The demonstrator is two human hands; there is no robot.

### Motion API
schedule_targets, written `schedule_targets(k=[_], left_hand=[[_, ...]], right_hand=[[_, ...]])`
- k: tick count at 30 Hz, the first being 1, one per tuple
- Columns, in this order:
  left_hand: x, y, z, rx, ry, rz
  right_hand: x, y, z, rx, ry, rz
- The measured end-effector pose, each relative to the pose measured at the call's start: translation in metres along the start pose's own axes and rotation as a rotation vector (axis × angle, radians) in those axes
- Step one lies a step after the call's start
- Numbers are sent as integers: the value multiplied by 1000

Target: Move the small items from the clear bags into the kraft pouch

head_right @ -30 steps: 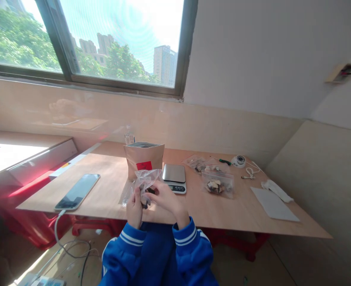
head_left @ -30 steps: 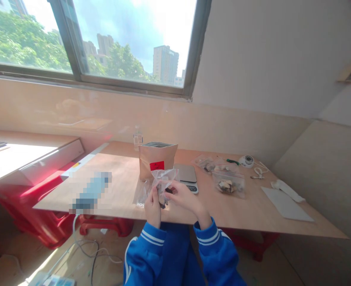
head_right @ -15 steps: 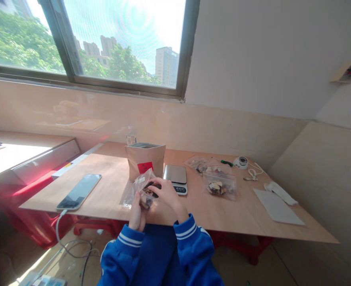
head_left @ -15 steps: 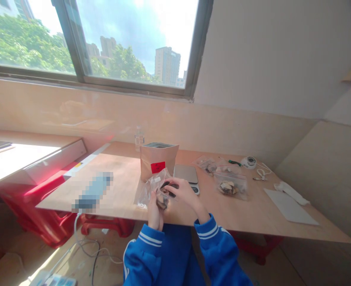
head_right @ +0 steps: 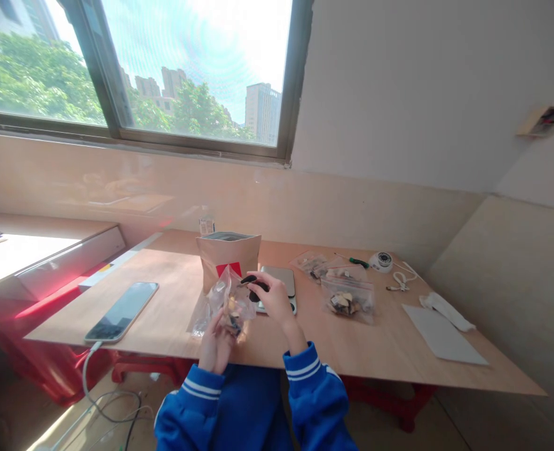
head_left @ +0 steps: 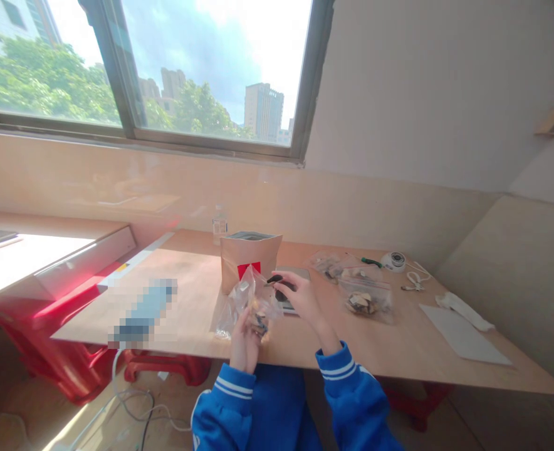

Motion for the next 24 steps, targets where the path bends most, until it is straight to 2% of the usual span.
schedule_targets(k=[5, 9, 13, 16, 19, 24], left_hand=[[0, -6, -10, -5, 11, -33], [5, -3, -12, -13, 27, -29], [11, -5, -14, -24, 23, -49], [15, -11, -24, -49, 43, -62], [18, -12, -34, -84, 59, -20], [20, -11, -33, -82, 31, 12]], right_hand=[[23, -28, -30, 77, 165, -55], [51, -64, -35, -15, 198, -162], [84, -100, -14, -254, 79, -286], [103, -117, 8, -429, -3, -385], [113, -117, 29, -583, -77, -432], [108, -105, 48, -736, -173, -479]])
Point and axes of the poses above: each hand's wrist, its own x-axis towards the middle knuckle, its own z-axis out of the palm, y = z × x, the point moved 10 cm from there along x, towards the middle knuckle, and after that the axes turned 9 degrees about -x, right-handed, at the moved point
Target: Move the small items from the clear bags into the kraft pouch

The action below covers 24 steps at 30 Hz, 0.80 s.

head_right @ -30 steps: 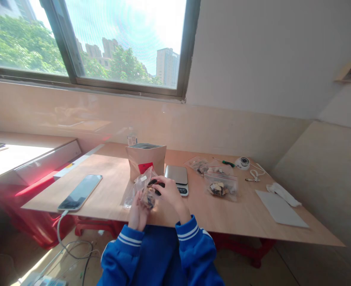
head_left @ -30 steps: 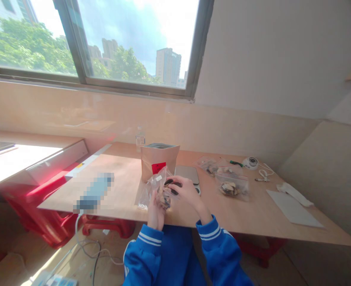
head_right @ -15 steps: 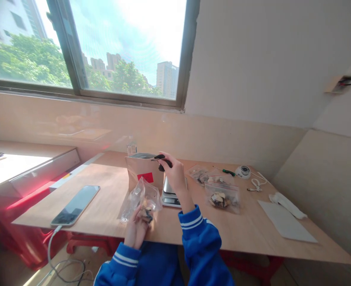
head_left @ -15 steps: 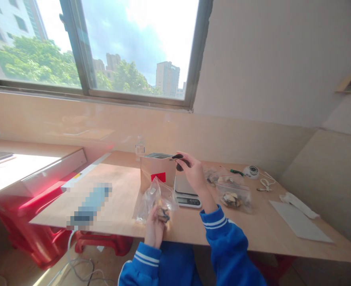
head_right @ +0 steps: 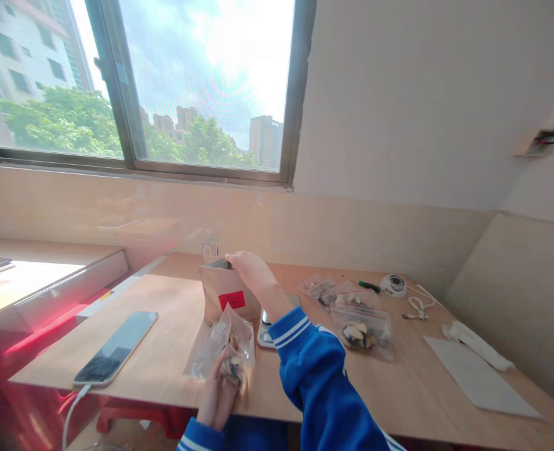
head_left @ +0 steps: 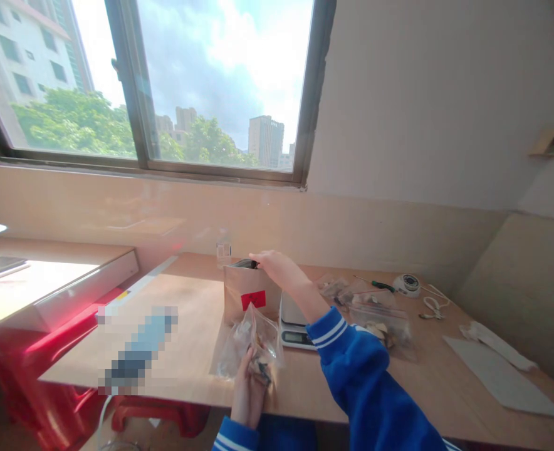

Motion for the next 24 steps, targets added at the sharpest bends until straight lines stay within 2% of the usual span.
schedule_targets(k=[3, 8, 10, 14, 17, 19, 20, 22, 24], left_hand=[[0, -1, 0, 0, 15, -17], [-3, 2, -3, 25, 54, 0], [-5, 2, -2, 21, 48, -4], [-5, 2, 0, 12, 34, -10], [-4, 2, 0, 18, 32, -26], [-6, 2, 0, 33, 44, -42], [-7, 2, 1, 39, 50, -42], [-11, 4, 6, 39, 34, -7], [-16, 9, 12, 39, -3, 62]], right_hand=[[-3, 0, -4, 41, 3, -7], [6, -3, -24, 294, 142, -40], [10, -5, -20, 318, 159, -57], [4, -4, 2, 345, 89, -53], [-26, -3, -6, 288, 208, 4], [-58, -8, -15, 242, 313, 49], [-75, -12, -13, 241, 320, 68], [-106, -19, 5, 307, 232, 118], [-132, -20, 36, 388, 87, 212]])
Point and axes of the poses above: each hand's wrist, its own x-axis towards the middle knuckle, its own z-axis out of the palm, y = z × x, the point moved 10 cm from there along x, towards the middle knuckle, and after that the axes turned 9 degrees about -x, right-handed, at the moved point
